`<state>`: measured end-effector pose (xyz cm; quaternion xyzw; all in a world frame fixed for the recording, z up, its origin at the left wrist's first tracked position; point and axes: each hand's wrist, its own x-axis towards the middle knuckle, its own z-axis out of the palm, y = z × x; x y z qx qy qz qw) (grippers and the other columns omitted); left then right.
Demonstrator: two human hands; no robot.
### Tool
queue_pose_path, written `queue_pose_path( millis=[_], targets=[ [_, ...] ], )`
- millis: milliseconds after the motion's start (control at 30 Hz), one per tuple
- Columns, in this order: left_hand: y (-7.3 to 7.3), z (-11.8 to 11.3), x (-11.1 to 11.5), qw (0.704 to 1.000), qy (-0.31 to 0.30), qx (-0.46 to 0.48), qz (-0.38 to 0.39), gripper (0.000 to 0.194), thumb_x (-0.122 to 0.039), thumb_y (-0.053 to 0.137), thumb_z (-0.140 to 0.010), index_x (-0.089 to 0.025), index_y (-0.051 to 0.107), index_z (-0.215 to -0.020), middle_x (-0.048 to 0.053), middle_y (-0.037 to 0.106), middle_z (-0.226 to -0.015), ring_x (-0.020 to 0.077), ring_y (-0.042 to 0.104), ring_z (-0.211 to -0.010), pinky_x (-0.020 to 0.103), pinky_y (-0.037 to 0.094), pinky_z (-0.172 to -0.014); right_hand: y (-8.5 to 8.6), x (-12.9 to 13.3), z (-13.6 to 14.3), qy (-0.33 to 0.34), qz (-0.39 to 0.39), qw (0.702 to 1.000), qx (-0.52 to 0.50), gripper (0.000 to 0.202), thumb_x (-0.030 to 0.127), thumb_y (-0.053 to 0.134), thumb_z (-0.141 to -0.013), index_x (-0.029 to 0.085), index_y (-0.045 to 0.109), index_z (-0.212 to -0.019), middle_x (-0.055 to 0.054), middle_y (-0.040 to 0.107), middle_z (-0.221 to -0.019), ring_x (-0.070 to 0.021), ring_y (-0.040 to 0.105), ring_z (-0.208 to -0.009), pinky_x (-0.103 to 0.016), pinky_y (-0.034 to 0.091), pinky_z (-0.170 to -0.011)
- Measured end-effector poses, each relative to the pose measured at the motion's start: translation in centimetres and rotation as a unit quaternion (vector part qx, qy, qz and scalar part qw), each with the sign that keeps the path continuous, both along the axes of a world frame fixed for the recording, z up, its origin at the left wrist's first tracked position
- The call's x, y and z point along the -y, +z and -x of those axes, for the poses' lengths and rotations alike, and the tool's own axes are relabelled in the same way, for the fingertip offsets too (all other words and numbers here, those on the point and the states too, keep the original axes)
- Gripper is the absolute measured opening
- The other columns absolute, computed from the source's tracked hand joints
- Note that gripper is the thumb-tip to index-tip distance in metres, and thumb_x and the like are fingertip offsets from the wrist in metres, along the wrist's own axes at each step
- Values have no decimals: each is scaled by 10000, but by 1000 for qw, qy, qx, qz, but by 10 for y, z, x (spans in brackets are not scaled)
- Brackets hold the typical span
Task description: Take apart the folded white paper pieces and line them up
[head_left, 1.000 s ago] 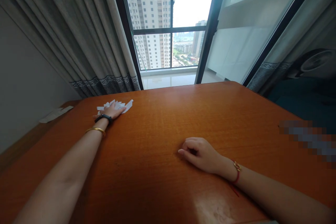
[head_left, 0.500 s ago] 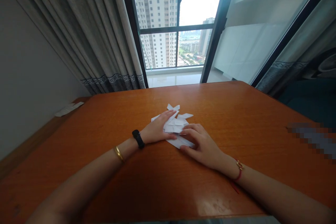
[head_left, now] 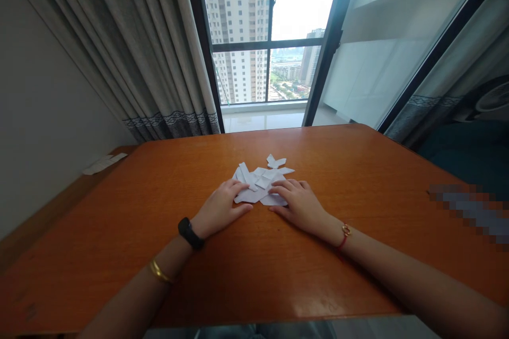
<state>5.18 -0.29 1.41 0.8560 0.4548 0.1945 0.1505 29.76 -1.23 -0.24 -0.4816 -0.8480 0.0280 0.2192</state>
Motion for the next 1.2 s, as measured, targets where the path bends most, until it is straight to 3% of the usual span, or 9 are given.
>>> queue_pose_path(
  millis=[200,300,467,633,700,833,967,1100,1200],
  targets=[
    [-8,4,-8,999,38,-35,-14,481,-360,580,-868,-283,497,-1336,87,448,-1427,298,426,-1291,549,276,-1095,8,-24,4,-75,-5,997,12,251,190,560,-847,226,632,-1085,-78,647,-1171,-266,549,-1088,-403,366,-890],
    [-11,6,-10,1000,27,-8,-5,394,-278,534,-897,-278,537,-1291,59,549,-1340,253,494,-1230,508,291,-1101,12,-37,7,-72,-7,997,-16,284,231,591,-807,228,638,-1087,-77,621,-1216,-272,530,-1106,-406,362,-911],
    [-13,9,-11,998,9,69,-3,278,-220,483,-912,-209,631,-1148,67,655,-1170,216,582,-1091,389,420,-1019,12,-52,18,38,8,999,23,456,232,595,-751,282,594,-1205,-44,573,-1313,-287,480,-1199,-484,275,-1008],
    [-13,11,-7,997,-2,71,-33,281,-214,475,-916,-215,626,-1153,73,614,-1222,212,557,-1130,380,423,-1023,6,-60,18,-4,9,999,45,463,149,533,-782,248,576,-1232,-73,584,-1309,-260,515,-1178,-454,283,-1015],
    [-12,12,-5,999,10,33,-42,285,-243,489,-914,-230,623,-1166,78,572,-1287,230,530,-1171,427,387,-1054,6,-58,14,-35,-9,999,38,476,121,552,-758,221,573,-1223,-93,576,-1310,-261,513,-1172,-414,316,-982],
    [-12,13,-3,998,37,-41,-23,341,-320,500,-915,-262,565,-1245,94,501,-1383,289,454,-1261,645,191,-1089,10,-52,1,-58,-24,996,58,177,149,541,-815,215,663,-924,-71,690,-1035,-243,590,-987,-362,348,-852],
    [-13,14,-3,997,68,-43,-7,363,-360,506,-913,-243,535,-1255,115,537,-1338,311,450,-1249,743,16,-1043,15,-54,-13,-130,-62,989,33,163,194,505,-866,192,668,-862,-79,686,-928,-228,596,-847,-332,360,-734],
    [-11,11,-2,989,78,124,21,379,-403,561,-878,-203,531,-1198,125,542,-1293,276,493,-1195,619,184,-1105,21,-44,-16,-81,-107,988,-71,196,237,487,-891,176,671,-919,-72,647,-834,-197,568,-752,-313,390,-699],
    [-3,4,5,902,63,376,200,558,-505,601,-830,-188,426,-1254,152,551,-1260,252,599,-1074,476,446,-983,24,-25,-4,50,-132,987,-77,214,252,480,-913,210,684,-961,-71,646,-856,-191,558,-782,-320,403,-738]
  ],
)
